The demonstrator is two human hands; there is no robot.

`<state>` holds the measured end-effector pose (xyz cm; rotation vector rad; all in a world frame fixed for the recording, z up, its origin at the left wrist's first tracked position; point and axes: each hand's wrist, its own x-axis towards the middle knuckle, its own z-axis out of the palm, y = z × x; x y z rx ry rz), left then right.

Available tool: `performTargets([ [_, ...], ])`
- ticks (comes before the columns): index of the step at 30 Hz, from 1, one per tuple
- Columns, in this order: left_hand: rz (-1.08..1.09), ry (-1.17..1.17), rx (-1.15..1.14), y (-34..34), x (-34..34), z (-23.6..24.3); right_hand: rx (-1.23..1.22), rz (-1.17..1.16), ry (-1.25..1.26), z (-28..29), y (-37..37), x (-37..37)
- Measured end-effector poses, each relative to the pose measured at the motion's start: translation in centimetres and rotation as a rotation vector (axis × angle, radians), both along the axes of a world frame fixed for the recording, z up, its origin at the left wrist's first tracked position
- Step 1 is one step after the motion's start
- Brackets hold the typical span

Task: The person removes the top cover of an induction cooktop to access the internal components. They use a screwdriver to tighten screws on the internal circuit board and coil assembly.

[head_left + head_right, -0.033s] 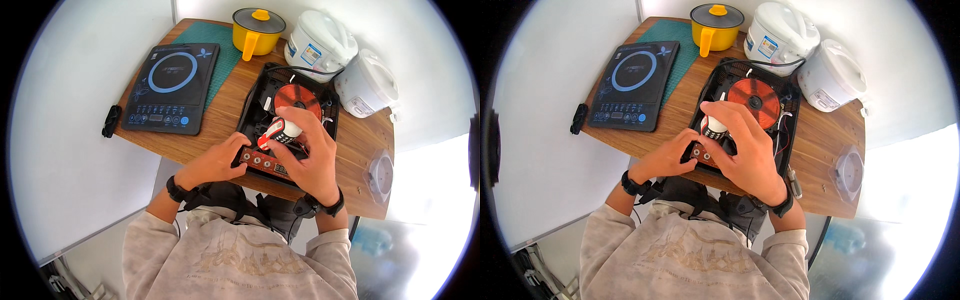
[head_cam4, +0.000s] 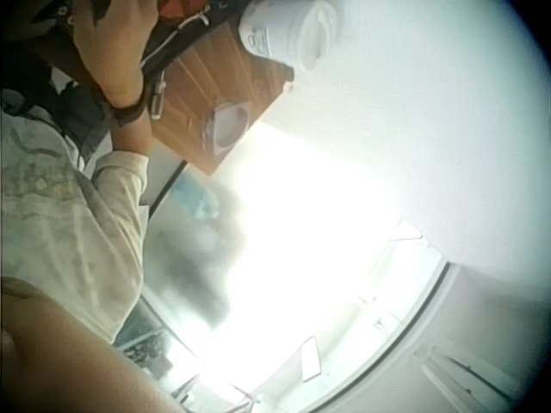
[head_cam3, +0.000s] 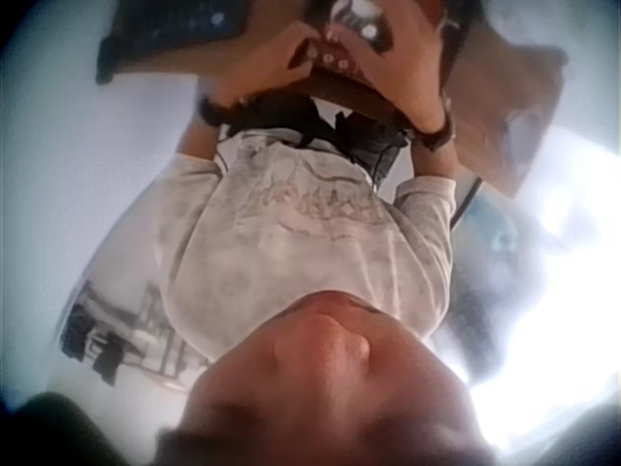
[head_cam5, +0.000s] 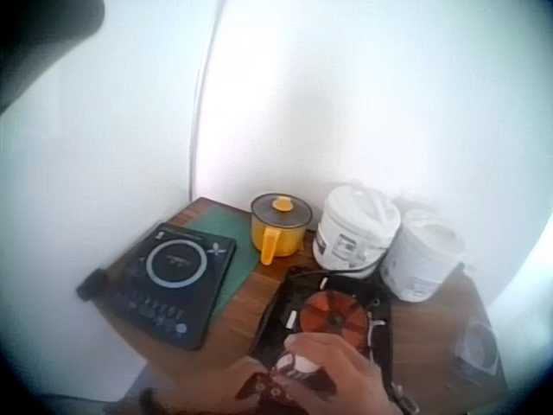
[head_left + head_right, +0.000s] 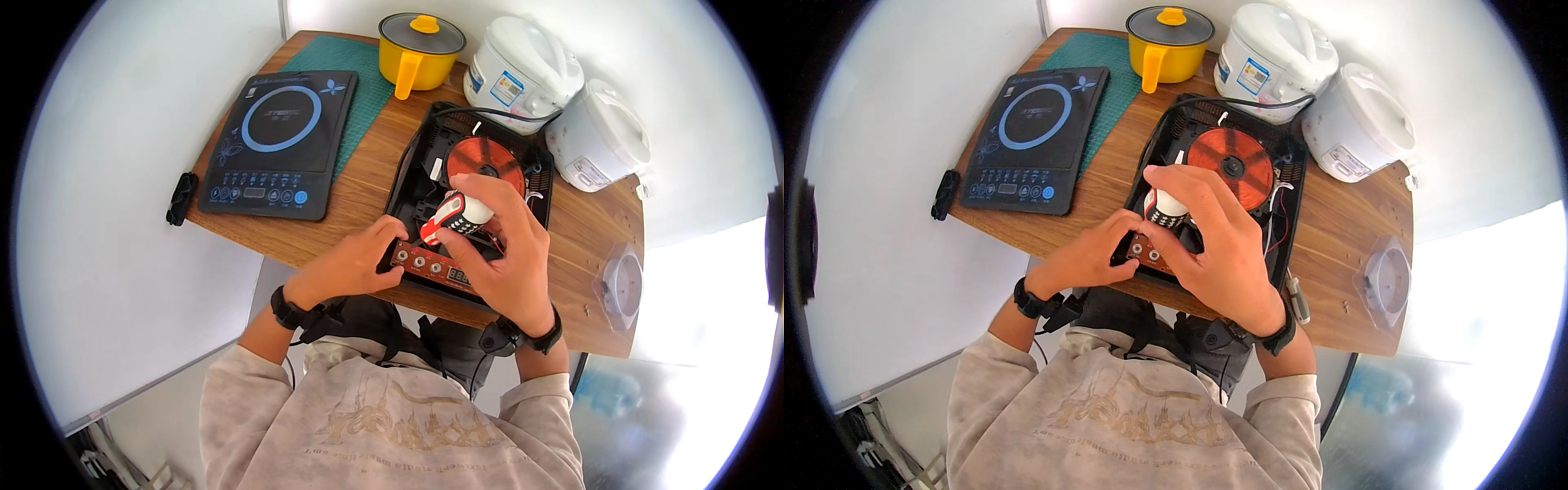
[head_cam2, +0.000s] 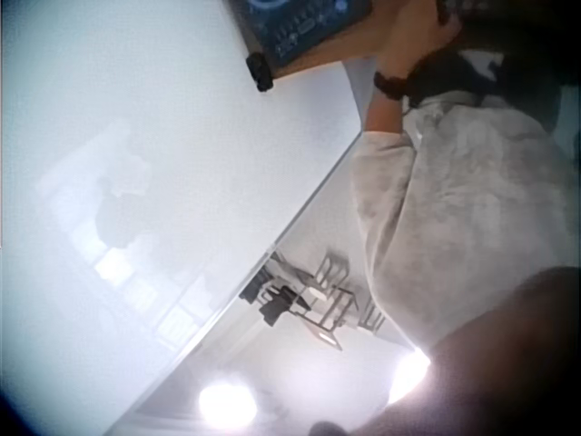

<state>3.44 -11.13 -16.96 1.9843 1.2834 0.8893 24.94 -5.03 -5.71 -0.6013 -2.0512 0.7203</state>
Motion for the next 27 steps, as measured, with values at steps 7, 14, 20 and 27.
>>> performTargets([
  [7,-0.066,0.028,-0.004,0.4,-0.6,0.1,0.004,0.006,0.001,-0.1,0.1,0.2],
  [14,-0.056,0.303,-0.019,1.1,-1.1,2.7,-0.027,0.010,-0.007,-0.4,0.2,0.1],
  [20,-0.123,0.453,-0.097,2.0,-0.7,4.3,-0.054,0.028,0.033,-0.7,0.3,0.2],
  [27,-0.099,0.367,-0.086,2.0,-0.8,3.9,-0.065,0.017,0.014,-0.7,0.4,0.5],
])
